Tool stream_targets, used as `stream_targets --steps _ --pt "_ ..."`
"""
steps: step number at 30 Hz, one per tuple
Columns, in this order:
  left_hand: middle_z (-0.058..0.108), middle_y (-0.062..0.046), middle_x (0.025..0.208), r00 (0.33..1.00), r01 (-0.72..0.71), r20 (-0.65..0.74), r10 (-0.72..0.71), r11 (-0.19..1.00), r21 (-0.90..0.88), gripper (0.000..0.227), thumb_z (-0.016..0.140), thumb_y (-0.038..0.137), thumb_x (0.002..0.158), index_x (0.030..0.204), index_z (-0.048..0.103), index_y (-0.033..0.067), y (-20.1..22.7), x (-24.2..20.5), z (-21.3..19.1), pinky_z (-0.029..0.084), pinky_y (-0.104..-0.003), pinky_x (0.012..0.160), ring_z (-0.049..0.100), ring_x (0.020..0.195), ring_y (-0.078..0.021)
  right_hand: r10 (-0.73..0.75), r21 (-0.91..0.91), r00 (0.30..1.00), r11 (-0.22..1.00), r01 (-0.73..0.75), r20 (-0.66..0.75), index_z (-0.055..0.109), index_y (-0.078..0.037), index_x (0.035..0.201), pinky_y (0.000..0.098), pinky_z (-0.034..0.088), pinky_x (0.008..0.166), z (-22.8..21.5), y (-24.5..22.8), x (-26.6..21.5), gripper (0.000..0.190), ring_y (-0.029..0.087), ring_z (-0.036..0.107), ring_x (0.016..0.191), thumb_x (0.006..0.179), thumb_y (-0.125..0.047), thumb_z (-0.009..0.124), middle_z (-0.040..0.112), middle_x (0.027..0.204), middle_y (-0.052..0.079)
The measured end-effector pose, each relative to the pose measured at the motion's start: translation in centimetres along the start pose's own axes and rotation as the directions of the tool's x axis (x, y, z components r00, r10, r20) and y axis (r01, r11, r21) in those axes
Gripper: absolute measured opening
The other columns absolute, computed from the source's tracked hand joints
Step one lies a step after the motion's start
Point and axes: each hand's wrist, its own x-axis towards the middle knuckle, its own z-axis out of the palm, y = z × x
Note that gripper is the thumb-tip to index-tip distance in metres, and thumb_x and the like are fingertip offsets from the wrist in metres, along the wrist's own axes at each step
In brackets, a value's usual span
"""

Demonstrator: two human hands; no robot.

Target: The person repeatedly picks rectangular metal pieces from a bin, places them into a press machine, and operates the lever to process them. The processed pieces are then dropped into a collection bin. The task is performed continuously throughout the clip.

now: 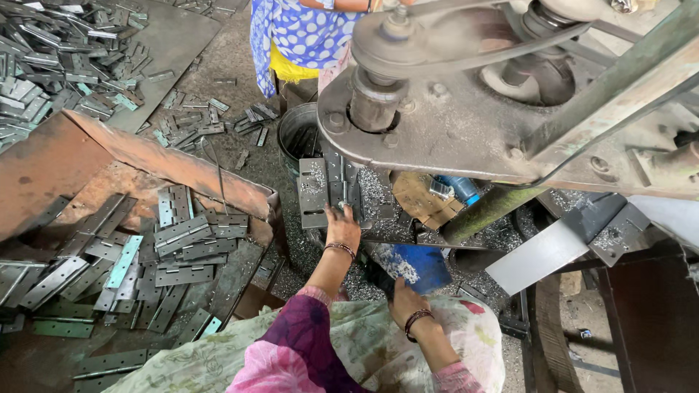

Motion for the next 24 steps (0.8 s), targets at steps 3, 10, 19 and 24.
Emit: stream_targets --steps 3,10,19,24 --pt "0.034 -0.023 0.16 1.0 0.01 -0.025 -0.011 1.0 -0.025 0.041 0.042 0.026 0.105 0.136 0.064 0.0092 -0.3 0.6 0.2 0.015 -0.069 0.117 0.042 0.14 -0.049 0.029 -0.08 0.999 0.996 -0.026 0.032 0.045 -0.004 0.129 0.0552 0.045 0.103 3.5 0.7 1.6 0.044 0.044 0.06 0.121 0.097 -0.03 0.058 0.064 0.125 0.023" --pt "0.035 -0.021 0.16 0.998 -0.022 -0.06 0.015 0.993 -0.114 0.04 0.04 0.029 0.108 0.132 0.067 0.0132 -0.6 -1.4 0.5 0.009 -0.068 0.122 0.035 0.147 -0.0454 0.319 0.254 0.948 0.917 -0.307 -0.004 0.047 -0.003 0.135 0.0543 0.021 0.118 11.3 0.9 5.4 0.044 0.051 0.035 0.14 0.114 -0.037 0.027 0.047 0.151 0.019" --pt "0.042 -0.006 0.157 0.962 0.166 -0.175 -0.208 0.96 -0.227 0.035 0.047 0.03 0.1 0.116 0.074 0.0149 -1.9 -2.4 0.7 0.002 -0.08 0.115 0.015 0.154 -0.04 0.064 -0.075 0.994 0.996 -0.057 0.087 0.038 -0.006 0.137 0.0651 0.029 0.117 1.9 0.4 0.7 0.052 0.038 0.066 0.118 0.098 -0.034 0.058 0.071 0.12 0.019" --pt "0.041 -0.01 0.157 0.977 0.201 -0.032 -0.21 0.964 -0.174 0.035 0.047 0.031 0.101 0.114 0.074 0.0132 -1.8 -0.1 -1.2 0.003 -0.08 0.113 0.013 0.154 -0.0431 0.076 -0.189 0.99 0.981 -0.052 0.121 0.041 -0.006 0.138 0.0647 0.031 0.117 1.4 0.0 0.8 0.047 0.037 0.068 0.118 0.101 -0.034 0.051 0.072 0.122 0.02"
